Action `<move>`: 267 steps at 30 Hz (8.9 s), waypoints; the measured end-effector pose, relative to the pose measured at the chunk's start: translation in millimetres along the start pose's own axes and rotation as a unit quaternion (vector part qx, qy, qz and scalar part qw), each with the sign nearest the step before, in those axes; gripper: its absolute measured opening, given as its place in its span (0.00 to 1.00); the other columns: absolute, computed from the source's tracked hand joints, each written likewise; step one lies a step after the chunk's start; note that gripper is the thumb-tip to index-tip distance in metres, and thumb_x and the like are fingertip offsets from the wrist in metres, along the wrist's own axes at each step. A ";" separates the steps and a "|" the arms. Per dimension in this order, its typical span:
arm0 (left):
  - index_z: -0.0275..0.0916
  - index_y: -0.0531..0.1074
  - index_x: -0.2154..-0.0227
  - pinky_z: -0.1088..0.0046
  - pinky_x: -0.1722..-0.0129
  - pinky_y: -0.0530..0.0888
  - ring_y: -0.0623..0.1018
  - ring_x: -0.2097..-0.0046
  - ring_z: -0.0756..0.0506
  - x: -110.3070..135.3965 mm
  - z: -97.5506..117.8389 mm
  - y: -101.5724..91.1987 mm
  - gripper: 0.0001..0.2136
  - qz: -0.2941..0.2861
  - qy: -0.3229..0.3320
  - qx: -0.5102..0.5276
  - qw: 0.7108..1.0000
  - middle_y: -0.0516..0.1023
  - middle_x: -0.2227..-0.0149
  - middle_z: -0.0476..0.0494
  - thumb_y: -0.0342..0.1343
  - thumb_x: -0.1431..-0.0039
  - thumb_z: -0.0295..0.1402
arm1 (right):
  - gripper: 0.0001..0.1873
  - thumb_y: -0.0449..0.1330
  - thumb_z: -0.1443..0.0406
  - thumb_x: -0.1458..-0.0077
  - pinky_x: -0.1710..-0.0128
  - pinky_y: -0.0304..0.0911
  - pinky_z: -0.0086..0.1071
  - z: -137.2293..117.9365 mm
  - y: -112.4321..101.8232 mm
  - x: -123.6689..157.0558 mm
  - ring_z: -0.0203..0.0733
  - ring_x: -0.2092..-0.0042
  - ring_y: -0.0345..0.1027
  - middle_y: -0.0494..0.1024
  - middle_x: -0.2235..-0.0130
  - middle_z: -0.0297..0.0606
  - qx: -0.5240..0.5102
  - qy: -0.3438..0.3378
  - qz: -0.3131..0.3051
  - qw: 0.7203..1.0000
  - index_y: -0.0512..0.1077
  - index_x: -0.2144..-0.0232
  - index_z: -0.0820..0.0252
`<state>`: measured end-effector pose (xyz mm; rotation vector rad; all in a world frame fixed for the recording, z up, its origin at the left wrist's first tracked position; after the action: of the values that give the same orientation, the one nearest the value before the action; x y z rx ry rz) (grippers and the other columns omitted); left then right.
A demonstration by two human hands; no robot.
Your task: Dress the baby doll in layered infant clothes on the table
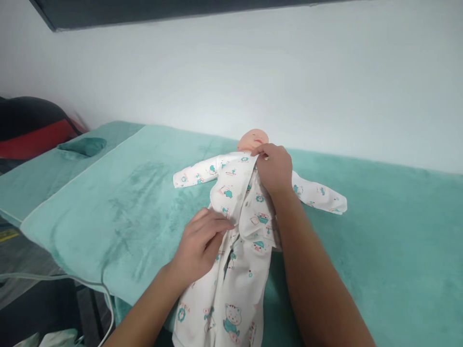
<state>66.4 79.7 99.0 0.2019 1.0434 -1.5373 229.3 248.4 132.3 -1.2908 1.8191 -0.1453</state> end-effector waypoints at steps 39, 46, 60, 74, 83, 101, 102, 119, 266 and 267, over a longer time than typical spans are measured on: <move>0.38 0.74 0.71 0.73 0.66 0.67 0.71 0.70 0.50 -154.3 -114.0 38.5 0.06 0.064 -0.270 0.184 0.943 0.74 0.73 0.49 0.55 0.40 0.32 | 0.09 0.63 0.59 0.49 0.67 0.65 0.33 27.0 -0.4 21.2 0.41 0.68 0.71 0.81 0.69 0.34 -0.217 0.233 0.039 0.947 0.79 0.69 0.56; 0.38 0.76 0.71 0.73 0.67 0.68 0.73 0.69 0.50 -151.0 -122.0 46.0 0.05 0.034 -0.282 0.205 0.936 0.75 0.73 0.48 0.56 0.43 0.30 | 0.10 0.66 0.58 0.53 0.63 0.68 0.35 43.9 11.3 27.4 0.42 0.65 0.73 0.81 0.68 0.35 -0.324 0.261 0.048 0.908 0.80 0.69 0.57; 0.36 0.74 0.71 0.73 0.64 0.70 0.74 0.68 0.51 -146.2 -128.5 50.2 0.02 0.043 -0.326 0.312 0.892 0.76 0.72 0.48 0.61 0.48 0.29 | 0.09 0.65 0.60 0.49 0.60 0.70 0.37 35.4 4.2 22.3 0.44 0.62 0.76 0.84 0.64 0.35 -0.253 0.205 0.012 0.946 0.82 0.67 0.54; 0.38 0.74 0.64 0.72 0.63 0.71 0.77 0.65 0.48 -147.0 -131.5 50.9 0.10 -0.004 -0.332 0.273 0.903 0.79 0.68 0.46 0.62 0.45 0.38 | 0.09 0.60 0.67 0.44 0.58 0.67 0.36 -0.9 2.5 16.5 0.42 0.59 0.75 0.82 0.61 0.33 -0.117 0.022 -0.040 0.992 0.81 0.70 0.52; 0.39 0.75 0.64 0.75 0.69 0.68 0.72 0.71 0.51 -145.6 -131.0 45.4 0.09 0.021 -0.335 0.267 0.903 0.74 0.73 0.50 0.56 0.50 0.27 | 0.09 0.63 0.58 0.46 0.61 0.66 0.34 23.9 3.1 19.4 0.42 0.62 0.74 0.82 0.64 0.35 -0.213 0.172 -0.026 0.961 0.80 0.69 0.56; 0.39 0.75 0.67 0.73 0.67 0.69 0.75 0.67 0.49 -151.5 -122.5 39.4 0.08 0.030 -0.305 0.117 0.945 0.78 0.69 0.48 0.57 0.43 0.38 | 0.11 0.64 0.63 0.50 0.63 0.65 0.33 30.9 14.3 19.1 0.36 0.66 0.70 0.80 0.64 0.34 -0.228 0.206 -0.064 0.949 0.76 0.62 0.57; 0.39 0.75 0.68 0.73 0.67 0.69 0.75 0.67 0.49 -152.3 -120.4 41.4 0.09 0.014 -0.300 0.102 0.948 0.78 0.69 0.48 0.57 0.43 0.40 | 0.11 0.64 0.63 0.50 0.63 0.65 0.32 30.3 14.3 18.8 0.36 0.66 0.70 0.80 0.64 0.34 -0.227 0.203 -0.064 0.950 0.76 0.62 0.57; 0.39 0.77 0.70 0.71 0.60 0.72 0.79 0.62 0.47 -152.2 -131.5 38.9 0.02 -0.008 -0.304 0.100 0.947 0.82 0.65 0.45 0.59 0.46 0.29 | 0.14 0.65 0.61 0.52 0.67 0.61 0.31 30.9 14.2 19.0 0.36 0.69 0.67 0.75 0.70 0.30 -0.181 0.214 -0.080 0.957 0.76 0.60 0.55; 0.40 0.75 0.69 0.75 0.74 0.63 0.66 0.73 0.54 -110.8 -115.5 32.6 0.07 -0.034 -0.319 0.352 0.879 0.70 0.73 0.51 0.65 0.47 0.35 | 0.17 0.55 0.58 0.40 0.82 0.48 0.27 5.7 31.5 38.3 0.31 0.81 0.58 0.68 0.82 0.31 -0.304 0.213 -0.360 0.856 0.71 0.77 0.60; 0.40 0.75 0.70 0.75 0.74 0.62 0.65 0.74 0.54 -111.0 -115.3 32.3 0.07 -0.035 -0.319 0.351 0.880 0.70 0.74 0.52 0.65 0.47 0.36 | 0.15 0.56 0.58 0.40 0.82 0.48 0.27 6.5 31.6 38.3 0.31 0.81 0.58 0.68 0.82 0.30 -0.303 0.214 -0.357 0.857 0.72 0.75 0.59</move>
<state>77.0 242.2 88.0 0.1350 -0.0551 -1.8176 208.5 234.1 89.1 -2.5310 1.6957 -0.2948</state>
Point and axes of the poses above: each hand's wrist, its own x-axis away from the middle knuckle, its own y-axis out of the palm, z = x × y, the point moved 9 cm from there along -x, towards the middle knuckle
